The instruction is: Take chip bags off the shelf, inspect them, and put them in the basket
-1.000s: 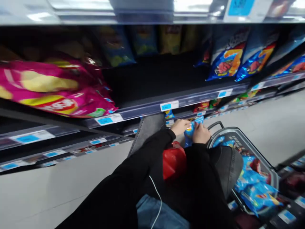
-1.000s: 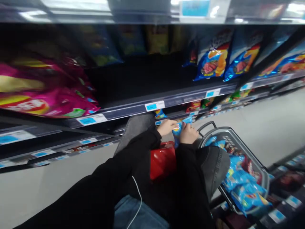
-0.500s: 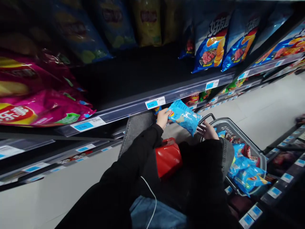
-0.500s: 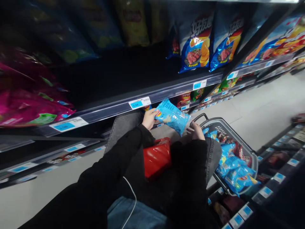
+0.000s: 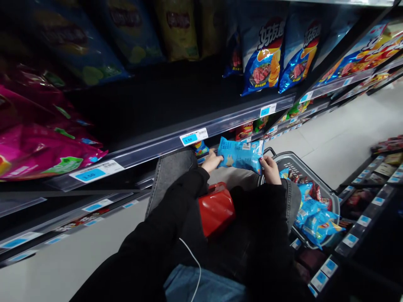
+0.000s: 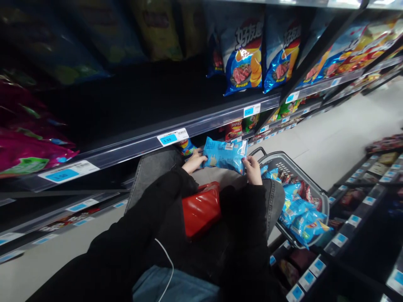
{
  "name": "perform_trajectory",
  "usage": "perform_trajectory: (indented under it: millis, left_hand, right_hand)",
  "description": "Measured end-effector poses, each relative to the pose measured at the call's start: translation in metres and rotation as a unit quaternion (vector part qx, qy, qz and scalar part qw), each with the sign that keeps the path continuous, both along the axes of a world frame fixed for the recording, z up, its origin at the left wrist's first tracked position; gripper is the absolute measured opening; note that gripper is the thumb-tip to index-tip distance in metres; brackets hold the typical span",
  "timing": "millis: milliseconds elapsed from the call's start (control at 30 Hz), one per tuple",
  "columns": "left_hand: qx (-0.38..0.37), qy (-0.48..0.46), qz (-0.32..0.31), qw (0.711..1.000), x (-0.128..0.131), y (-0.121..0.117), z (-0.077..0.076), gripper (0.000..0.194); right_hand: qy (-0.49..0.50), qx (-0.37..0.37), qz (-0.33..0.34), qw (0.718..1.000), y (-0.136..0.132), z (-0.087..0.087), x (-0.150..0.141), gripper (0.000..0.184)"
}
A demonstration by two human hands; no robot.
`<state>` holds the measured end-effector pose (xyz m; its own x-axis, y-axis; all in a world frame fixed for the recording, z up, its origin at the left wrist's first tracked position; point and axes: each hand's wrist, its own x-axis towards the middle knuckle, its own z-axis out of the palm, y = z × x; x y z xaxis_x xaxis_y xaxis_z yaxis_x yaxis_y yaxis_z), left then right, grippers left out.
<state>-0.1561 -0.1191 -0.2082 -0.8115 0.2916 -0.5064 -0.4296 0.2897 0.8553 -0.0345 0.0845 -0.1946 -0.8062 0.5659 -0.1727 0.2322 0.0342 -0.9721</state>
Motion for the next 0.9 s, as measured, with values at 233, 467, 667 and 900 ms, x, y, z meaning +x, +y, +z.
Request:
perform_trajectory:
  millis: [233, 467, 667, 900]
  left_hand:
    - [0.045, 0.485, -0.222, 0.844, 0.027, 0.004, 0.013, 0.037]
    - [0.047, 0.552, -0.21, 0.806, 0.025, 0.005, 0.006, 0.024]
    - [0.022, 0.622, -0.19, 0.759, 0.024, 0.004, 0.0, 0.021]
    - [-0.032, 0.662, -0.221, 0.716, 0.026, 0.001, 0.009, 0.023]
  right_hand:
    - [-0.005, 0.032, 0.141, 0.989, -0.034, 0.013, -0.009, 0.037]
    - [0.029, -0.032, 0.204, 0.978, -0.051, 0.007, -0.014, 0.034]
    - [0.025, -0.038, 0.227, 0.973, -0.052, 0.01, -0.012, 0.028]
    - [0.014, -0.022, 0.266, 0.963, -0.048, 0.019, -0.01, 0.023]
